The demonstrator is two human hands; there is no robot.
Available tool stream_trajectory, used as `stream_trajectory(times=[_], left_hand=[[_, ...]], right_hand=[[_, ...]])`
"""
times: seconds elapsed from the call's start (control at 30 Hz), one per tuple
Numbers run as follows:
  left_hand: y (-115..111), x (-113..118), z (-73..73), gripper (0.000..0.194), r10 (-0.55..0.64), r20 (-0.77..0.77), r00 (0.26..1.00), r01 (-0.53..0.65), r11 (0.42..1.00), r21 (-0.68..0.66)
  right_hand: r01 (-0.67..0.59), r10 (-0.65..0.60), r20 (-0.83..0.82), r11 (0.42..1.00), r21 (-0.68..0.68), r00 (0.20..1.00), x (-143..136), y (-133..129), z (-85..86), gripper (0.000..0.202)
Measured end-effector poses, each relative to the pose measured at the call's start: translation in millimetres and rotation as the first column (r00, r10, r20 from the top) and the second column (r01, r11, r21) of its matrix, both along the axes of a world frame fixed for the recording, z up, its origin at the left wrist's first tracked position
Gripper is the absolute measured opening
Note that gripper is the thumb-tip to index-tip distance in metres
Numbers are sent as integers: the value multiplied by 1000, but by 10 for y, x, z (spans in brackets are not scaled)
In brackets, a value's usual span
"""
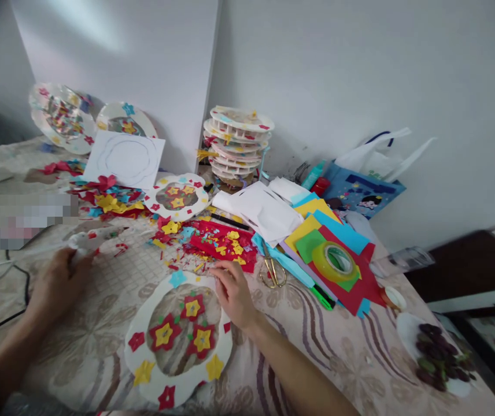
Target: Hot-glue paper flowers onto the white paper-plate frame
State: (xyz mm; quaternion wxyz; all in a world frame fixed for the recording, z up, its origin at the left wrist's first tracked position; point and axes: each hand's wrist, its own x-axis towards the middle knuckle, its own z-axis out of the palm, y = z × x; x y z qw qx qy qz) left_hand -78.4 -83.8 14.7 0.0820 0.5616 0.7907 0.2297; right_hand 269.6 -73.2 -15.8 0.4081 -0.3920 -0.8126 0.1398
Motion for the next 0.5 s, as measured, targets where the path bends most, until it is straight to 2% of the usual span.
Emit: stream_trajectory(times=[0.1,0.27,0.37,0.5], left_hand=[[22,-18,-59,31,33,21,999,-33,999,11],[98,-97,-188,53,195,32,980,-191,978,-84],[116,-192,-318,60,197,-6,980,-197,977,-76],[113,-360,-560,59,176,-16,984,-176,984,30]], right_hand=[[8,-8,-21,1000,-5,1000,18,16,15,34],[61,-62,-68,998,-16,996,66,52,41,33],[112,-114,-111,993,-31,987,103,76,32,27],[162,-180,-138,978,-130,974,152,93,1,13]])
